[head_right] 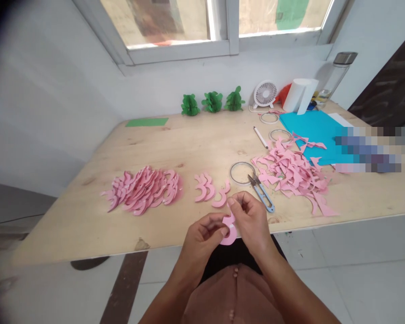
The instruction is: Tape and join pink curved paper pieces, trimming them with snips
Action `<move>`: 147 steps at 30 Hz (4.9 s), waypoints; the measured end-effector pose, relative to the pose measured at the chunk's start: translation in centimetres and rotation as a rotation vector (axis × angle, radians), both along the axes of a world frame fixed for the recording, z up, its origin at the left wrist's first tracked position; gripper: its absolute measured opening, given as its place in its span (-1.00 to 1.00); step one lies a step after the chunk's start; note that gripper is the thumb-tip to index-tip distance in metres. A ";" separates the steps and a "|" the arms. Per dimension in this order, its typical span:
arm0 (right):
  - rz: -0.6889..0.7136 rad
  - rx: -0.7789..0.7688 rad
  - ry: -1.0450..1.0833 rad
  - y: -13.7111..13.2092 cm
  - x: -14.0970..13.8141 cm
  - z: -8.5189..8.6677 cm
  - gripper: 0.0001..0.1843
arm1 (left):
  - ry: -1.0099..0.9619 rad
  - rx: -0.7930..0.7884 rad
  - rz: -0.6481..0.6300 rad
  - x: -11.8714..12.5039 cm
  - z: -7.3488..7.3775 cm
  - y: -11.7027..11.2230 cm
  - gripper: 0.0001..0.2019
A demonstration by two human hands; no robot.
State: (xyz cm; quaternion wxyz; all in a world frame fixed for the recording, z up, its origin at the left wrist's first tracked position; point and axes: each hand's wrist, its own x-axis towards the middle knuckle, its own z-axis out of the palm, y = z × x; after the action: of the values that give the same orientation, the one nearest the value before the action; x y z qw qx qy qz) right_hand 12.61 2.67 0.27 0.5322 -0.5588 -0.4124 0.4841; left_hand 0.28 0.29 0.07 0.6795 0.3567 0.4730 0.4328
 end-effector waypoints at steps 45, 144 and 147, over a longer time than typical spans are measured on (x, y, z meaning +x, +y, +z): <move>-0.086 0.334 -1.310 1.5 7.1 -3.9 -0.66 | 0.712 0.398 0.007 -3.3 -1.7 1.4 -0.79; -0.008 -0.071 0.086 -3.5 6.6 0.8 -0.47 | 0.200 0.342 -0.116 3.1 4.2 1.8 -0.80; 0.040 -0.053 0.172 -3.6 6.4 1.0 -0.45 | 0.208 0.332 -0.103 3.0 3.9 1.8 -0.78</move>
State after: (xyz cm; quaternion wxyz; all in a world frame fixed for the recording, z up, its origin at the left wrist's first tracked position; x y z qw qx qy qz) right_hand 19.01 -0.98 1.28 0.5410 -0.5206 -0.3634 0.5516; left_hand 3.25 2.06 3.99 0.5801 0.5303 0.4438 0.4304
